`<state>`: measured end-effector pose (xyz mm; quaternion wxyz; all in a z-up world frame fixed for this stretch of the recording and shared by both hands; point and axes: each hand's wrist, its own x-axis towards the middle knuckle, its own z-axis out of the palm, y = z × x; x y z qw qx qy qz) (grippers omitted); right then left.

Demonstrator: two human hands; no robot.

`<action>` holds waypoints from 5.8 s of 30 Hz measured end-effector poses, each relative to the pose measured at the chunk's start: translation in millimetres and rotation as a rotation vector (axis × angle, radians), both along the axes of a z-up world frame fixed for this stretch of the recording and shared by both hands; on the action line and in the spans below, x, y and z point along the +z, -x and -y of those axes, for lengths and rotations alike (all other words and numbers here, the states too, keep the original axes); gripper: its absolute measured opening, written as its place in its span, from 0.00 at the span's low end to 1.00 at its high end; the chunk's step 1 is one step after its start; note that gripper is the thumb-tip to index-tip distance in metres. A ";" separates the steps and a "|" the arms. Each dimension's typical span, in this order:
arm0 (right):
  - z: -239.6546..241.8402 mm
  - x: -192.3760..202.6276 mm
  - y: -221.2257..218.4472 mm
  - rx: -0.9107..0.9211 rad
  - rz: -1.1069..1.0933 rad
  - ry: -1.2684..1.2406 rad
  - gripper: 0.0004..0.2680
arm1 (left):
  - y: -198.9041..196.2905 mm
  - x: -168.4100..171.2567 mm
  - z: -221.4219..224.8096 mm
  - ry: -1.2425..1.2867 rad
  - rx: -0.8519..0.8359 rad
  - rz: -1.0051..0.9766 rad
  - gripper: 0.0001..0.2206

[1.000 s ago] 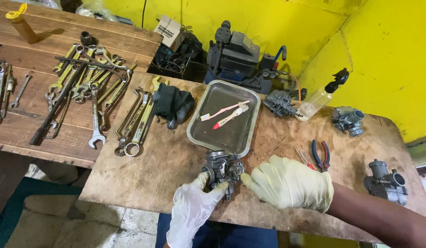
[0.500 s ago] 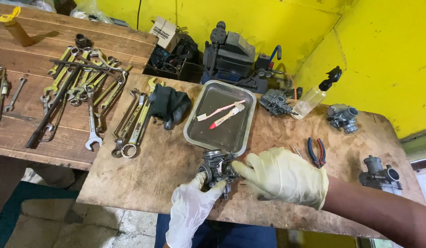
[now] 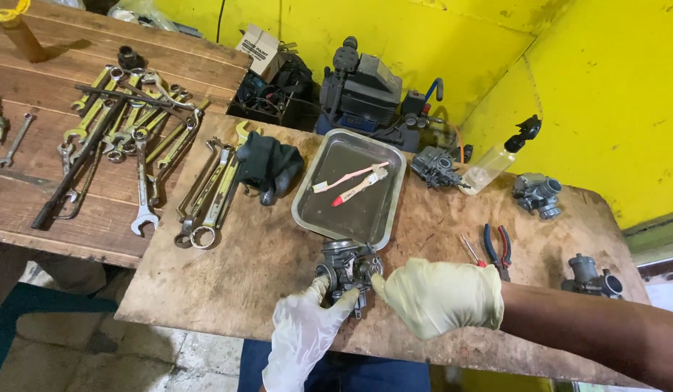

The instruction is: Disassembling and inspecting a motorcycle carburetor using a screwdriver and pliers on a workbench.

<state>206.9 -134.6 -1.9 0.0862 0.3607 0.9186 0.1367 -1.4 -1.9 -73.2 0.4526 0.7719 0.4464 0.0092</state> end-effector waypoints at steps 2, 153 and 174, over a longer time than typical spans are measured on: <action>0.9 -4.5 2.4 -0.037 0.005 0.085 0.25 | -2.0 -20.9 2.1 -0.069 -0.009 0.025 0.32; 50.3 -141.2 10.8 -1.289 -0.459 -0.803 0.15 | -9.7 93.0 14.6 0.362 0.328 0.050 0.16; 36.1 -66.4 53.7 -1.034 -1.390 -0.563 0.12 | 3.2 29.8 14.1 0.138 0.160 0.092 0.17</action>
